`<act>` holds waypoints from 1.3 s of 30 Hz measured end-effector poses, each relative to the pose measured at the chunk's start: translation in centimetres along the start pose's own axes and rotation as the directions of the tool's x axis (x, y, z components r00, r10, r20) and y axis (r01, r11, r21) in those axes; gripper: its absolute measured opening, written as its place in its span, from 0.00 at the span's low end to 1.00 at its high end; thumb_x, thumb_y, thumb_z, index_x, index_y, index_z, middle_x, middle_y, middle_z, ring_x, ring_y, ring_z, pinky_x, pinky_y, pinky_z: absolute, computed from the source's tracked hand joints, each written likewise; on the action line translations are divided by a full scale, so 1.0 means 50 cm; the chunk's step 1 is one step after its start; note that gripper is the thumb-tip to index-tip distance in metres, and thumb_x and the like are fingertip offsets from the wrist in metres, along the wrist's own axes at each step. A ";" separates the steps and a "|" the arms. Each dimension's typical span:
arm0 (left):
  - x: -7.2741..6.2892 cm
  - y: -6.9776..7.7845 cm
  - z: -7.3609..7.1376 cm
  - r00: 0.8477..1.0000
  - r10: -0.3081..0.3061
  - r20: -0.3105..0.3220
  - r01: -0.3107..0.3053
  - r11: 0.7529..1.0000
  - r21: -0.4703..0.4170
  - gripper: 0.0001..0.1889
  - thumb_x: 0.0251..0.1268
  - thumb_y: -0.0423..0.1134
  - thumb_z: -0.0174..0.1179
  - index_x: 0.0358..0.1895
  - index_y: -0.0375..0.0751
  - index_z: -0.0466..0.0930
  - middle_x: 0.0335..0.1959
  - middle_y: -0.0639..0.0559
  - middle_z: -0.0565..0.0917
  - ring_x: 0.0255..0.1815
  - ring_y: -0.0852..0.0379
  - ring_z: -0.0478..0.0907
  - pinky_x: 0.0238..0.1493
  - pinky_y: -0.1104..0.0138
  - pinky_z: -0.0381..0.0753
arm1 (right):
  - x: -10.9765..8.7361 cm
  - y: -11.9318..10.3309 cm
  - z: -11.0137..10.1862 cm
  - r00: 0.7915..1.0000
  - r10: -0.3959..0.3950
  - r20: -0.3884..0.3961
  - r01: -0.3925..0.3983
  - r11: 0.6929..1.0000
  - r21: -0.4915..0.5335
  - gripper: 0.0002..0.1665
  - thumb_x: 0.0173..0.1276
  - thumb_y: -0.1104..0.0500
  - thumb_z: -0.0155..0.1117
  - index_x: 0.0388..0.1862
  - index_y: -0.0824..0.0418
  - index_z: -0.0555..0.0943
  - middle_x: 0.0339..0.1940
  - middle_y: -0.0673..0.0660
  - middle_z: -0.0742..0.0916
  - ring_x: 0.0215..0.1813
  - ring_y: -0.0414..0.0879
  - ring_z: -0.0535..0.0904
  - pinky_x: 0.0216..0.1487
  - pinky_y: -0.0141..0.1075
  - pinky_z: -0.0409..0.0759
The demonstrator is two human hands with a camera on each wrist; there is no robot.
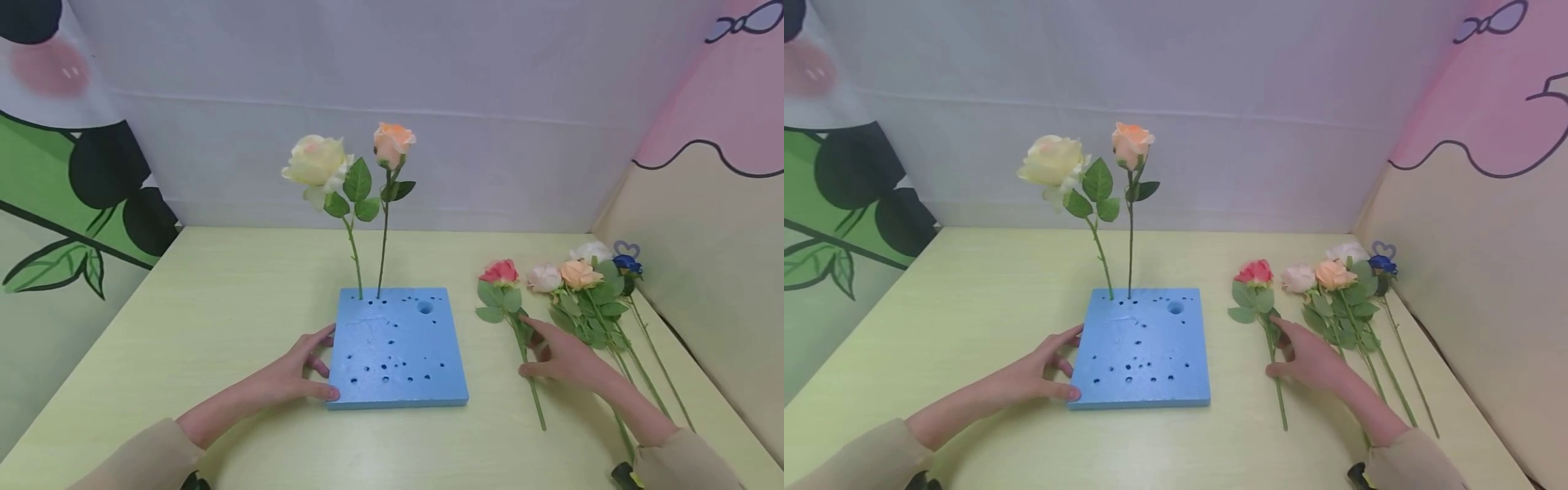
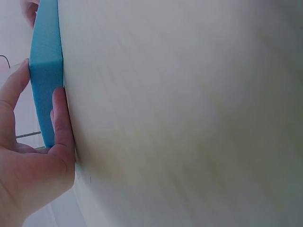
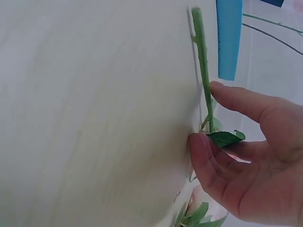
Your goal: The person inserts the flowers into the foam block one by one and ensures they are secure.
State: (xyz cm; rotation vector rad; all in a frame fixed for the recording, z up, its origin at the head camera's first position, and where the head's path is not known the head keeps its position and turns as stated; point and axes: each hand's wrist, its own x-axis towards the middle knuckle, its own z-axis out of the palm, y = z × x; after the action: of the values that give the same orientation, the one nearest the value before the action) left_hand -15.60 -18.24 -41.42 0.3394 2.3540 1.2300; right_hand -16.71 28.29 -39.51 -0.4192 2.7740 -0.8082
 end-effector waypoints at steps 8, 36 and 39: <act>0.000 0.000 0.000 1.000 0.005 0.002 -0.005 1.000 -0.002 0.60 0.51 0.46 0.76 0.81 0.49 0.40 0.75 0.43 0.57 0.51 0.57 0.74 0.59 0.57 0.69 | 0.001 -0.004 0.007 0.999 0.044 -0.022 -0.043 0.998 0.050 0.61 0.53 0.56 0.79 0.78 0.67 0.53 0.48 0.61 0.81 0.36 0.43 0.77 0.33 0.31 0.76; 0.004 -0.006 -0.001 1.000 -0.013 -0.006 0.013 1.000 -0.007 0.60 0.49 0.48 0.76 0.81 0.51 0.42 0.74 0.47 0.59 0.52 0.57 0.75 0.59 0.58 0.68 | 0.017 -0.007 -0.030 0.981 0.176 0.083 -0.182 0.981 0.071 0.29 0.62 0.69 0.63 0.62 0.76 0.70 0.32 0.60 0.84 0.23 0.45 0.82 0.27 0.37 0.84; 0.005 -0.008 -0.001 1.000 -0.008 -0.005 0.008 1.000 -0.003 0.60 0.49 0.48 0.76 0.81 0.51 0.42 0.74 0.47 0.59 0.52 0.57 0.74 0.59 0.58 0.68 | 0.023 -0.009 -0.036 0.982 0.165 0.090 -0.170 0.984 0.060 0.28 0.63 0.68 0.63 0.61 0.76 0.71 0.31 0.60 0.84 0.22 0.45 0.82 0.28 0.38 0.84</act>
State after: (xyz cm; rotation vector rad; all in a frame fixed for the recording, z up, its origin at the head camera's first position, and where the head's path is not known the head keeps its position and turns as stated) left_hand -15.84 -18.39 -41.78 0.3264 2.3552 1.2326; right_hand -18.22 28.44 -37.93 -0.1988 2.6522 -0.8216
